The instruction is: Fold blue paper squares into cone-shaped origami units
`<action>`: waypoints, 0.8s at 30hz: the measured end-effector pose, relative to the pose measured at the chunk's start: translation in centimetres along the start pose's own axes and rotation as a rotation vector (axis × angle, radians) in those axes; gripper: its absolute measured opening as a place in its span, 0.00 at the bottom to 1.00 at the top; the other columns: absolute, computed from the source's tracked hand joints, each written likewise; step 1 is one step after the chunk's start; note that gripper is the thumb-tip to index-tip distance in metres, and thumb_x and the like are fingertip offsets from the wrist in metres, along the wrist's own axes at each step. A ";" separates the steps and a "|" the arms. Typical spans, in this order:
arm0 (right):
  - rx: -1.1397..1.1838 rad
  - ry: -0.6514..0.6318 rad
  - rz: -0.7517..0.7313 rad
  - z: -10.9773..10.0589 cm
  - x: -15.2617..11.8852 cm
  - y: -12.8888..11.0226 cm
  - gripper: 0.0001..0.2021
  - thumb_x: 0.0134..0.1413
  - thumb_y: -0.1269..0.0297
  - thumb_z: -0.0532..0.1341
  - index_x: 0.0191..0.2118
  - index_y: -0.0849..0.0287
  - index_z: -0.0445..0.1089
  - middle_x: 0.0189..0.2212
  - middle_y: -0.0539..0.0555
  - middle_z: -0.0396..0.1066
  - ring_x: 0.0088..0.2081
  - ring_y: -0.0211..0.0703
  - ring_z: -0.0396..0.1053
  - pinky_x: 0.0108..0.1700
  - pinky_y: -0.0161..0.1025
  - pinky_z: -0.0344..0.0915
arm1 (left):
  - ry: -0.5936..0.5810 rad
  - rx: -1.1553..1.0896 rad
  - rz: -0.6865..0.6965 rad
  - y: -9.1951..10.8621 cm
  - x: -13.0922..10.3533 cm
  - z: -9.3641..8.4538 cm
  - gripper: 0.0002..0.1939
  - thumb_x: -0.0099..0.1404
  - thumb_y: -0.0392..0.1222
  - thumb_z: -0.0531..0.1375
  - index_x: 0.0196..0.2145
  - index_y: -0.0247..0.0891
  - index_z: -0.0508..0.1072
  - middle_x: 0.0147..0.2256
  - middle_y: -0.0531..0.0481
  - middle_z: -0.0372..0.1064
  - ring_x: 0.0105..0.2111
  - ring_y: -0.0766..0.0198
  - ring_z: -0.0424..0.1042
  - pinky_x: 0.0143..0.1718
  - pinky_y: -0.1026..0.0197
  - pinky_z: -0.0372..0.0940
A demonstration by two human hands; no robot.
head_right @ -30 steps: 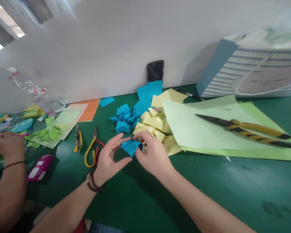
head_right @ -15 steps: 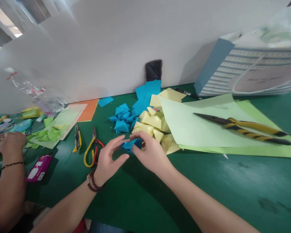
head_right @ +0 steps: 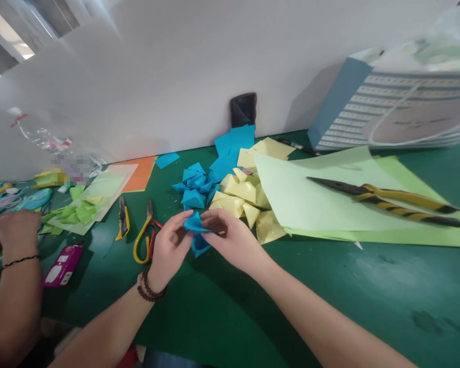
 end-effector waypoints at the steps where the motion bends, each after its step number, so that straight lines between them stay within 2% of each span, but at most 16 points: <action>1: -0.012 0.007 0.002 0.0 0.0 0.0 0.12 0.52 0.64 0.62 0.44 0.56 0.70 0.38 0.55 0.77 0.39 0.45 0.77 0.38 0.43 0.76 | -0.006 0.028 0.017 0.1 -0.1 0.0 0.19 0.65 0.37 0.60 0.53 0.39 0.71 0.50 0.42 0.73 0.48 0.59 0.75 0.47 0.59 0.74; 5: -0.043 0.004 -0.005 0.2 -0.2 -0.6 0.10 0.54 0.64 0.60 0.43 0.56 0.70 0.37 0.54 0.78 0.37 0.43 0.77 0.37 0.40 0.76 | -0.019 0.098 0.058 0.3 -0.3 0.2 0.20 0.63 0.35 0.60 0.54 0.41 0.71 0.50 0.44 0.73 0.47 0.60 0.75 0.46 0.59 0.74; 9: -0.008 -0.060 0.012 0.1 -0.1 -1.1 0.14 0.56 0.56 0.61 0.46 0.57 0.69 0.39 0.57 0.78 0.40 0.45 0.77 0.39 0.42 0.77 | 0.001 0.022 -0.036 0.0 0.1 -0.1 0.21 0.61 0.30 0.59 0.52 0.40 0.72 0.46 0.46 0.76 0.45 0.61 0.77 0.45 0.60 0.74; 12: -0.110 -0.014 -0.061 -0.4 -0.1 -1.5 0.19 0.54 0.51 0.63 0.48 0.56 0.70 0.45 0.59 0.76 0.45 0.48 0.76 0.42 0.44 0.77 | -0.048 -0.015 -0.122 -0.3 0.5 -0.5 0.23 0.59 0.29 0.58 0.52 0.39 0.72 0.42 0.47 0.77 0.43 0.61 0.78 0.44 0.60 0.74; 16: -0.396 0.038 -0.281 -0.6 -0.4 -2.1 0.21 0.49 0.58 0.68 0.51 0.52 0.71 0.48 0.56 0.76 0.48 0.50 0.75 0.48 0.49 0.75 | -0.110 0.098 -0.102 -0.1 0.6 -0.6 0.25 0.57 0.27 0.57 0.52 0.40 0.71 0.41 0.48 0.77 0.42 0.61 0.77 0.45 0.60 0.73; 18: -0.496 0.066 -0.334 -0.5 -0.5 -2.1 0.18 0.51 0.63 0.66 0.49 0.52 0.72 0.46 0.55 0.77 0.47 0.49 0.75 0.48 0.48 0.74 | -0.118 0.189 -0.051 0.1 0.5 -0.5 0.24 0.58 0.27 0.57 0.52 0.40 0.72 0.41 0.48 0.77 0.41 0.61 0.77 0.45 0.58 0.73; 21: -0.531 0.094 -0.281 -0.4 -0.6 -1.9 0.10 0.55 0.68 0.60 0.42 0.54 0.75 0.39 0.53 0.79 0.40 0.44 0.77 0.41 0.41 0.75 | -0.143 0.277 -0.017 0.4 0.3 -0.3 0.22 0.61 0.30 0.57 0.52 0.40 0.72 0.44 0.46 0.76 0.42 0.60 0.76 0.46 0.57 0.72; 24: -0.544 0.096 -0.259 -0.4 -0.5 -1.5 0.08 0.57 0.69 0.58 0.38 0.55 0.75 0.35 0.51 0.79 0.36 0.41 0.77 0.37 0.36 0.74 | -0.164 0.273 -0.043 0.6 0.3 -0.3 0.19 0.64 0.34 0.57 0.53 0.41 0.71 0.47 0.45 0.75 0.43 0.60 0.77 0.49 0.57 0.71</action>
Point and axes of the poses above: each hand's wrist, its own x-axis towards the middle knuckle, its own z-axis out of the palm, y = z × x, the point moved 1 cm from there along x, towards the middle knuckle
